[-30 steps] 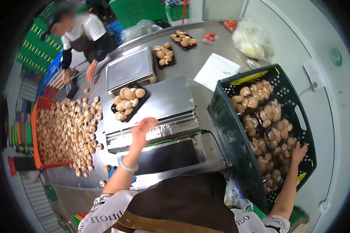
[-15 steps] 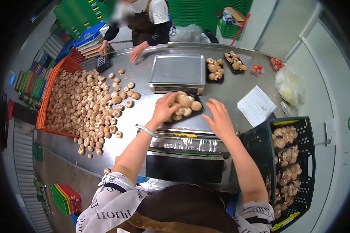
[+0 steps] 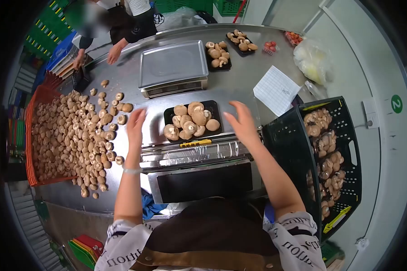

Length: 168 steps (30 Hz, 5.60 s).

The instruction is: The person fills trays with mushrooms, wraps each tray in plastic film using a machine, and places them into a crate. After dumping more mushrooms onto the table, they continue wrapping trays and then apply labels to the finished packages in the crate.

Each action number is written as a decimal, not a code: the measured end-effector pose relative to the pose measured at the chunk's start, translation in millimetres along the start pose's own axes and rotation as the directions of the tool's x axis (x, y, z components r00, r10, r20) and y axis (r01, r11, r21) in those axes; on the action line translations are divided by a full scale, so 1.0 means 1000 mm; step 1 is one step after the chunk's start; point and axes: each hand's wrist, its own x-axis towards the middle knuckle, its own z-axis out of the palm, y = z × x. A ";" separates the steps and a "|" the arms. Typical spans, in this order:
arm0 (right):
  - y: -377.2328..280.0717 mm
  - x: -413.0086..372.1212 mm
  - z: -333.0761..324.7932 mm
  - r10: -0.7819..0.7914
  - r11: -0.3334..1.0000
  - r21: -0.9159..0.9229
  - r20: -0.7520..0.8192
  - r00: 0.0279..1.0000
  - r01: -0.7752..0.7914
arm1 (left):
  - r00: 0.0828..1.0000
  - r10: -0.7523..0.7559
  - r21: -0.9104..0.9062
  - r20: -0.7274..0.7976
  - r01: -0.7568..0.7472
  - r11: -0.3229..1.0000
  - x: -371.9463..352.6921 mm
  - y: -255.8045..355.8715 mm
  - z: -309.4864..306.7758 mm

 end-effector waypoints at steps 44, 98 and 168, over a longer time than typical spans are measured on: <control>-0.011 -0.013 0.021 0.113 0.973 0.157 0.318 0.941 -0.170 | 0.915 -0.114 0.259 0.387 0.010 0.966 -0.050 0.023 0.033; -0.106 -0.340 -0.042 0.061 0.154 0.867 0.471 0.880 -0.474 | 0.141 0.143 -0.199 0.980 0.775 0.600 -0.269 0.118 0.109; -0.059 -0.180 -0.246 0.244 0.970 0.011 -0.124 0.962 -0.245 | 0.881 0.009 0.080 0.472 -0.053 0.995 -0.037 0.079 0.095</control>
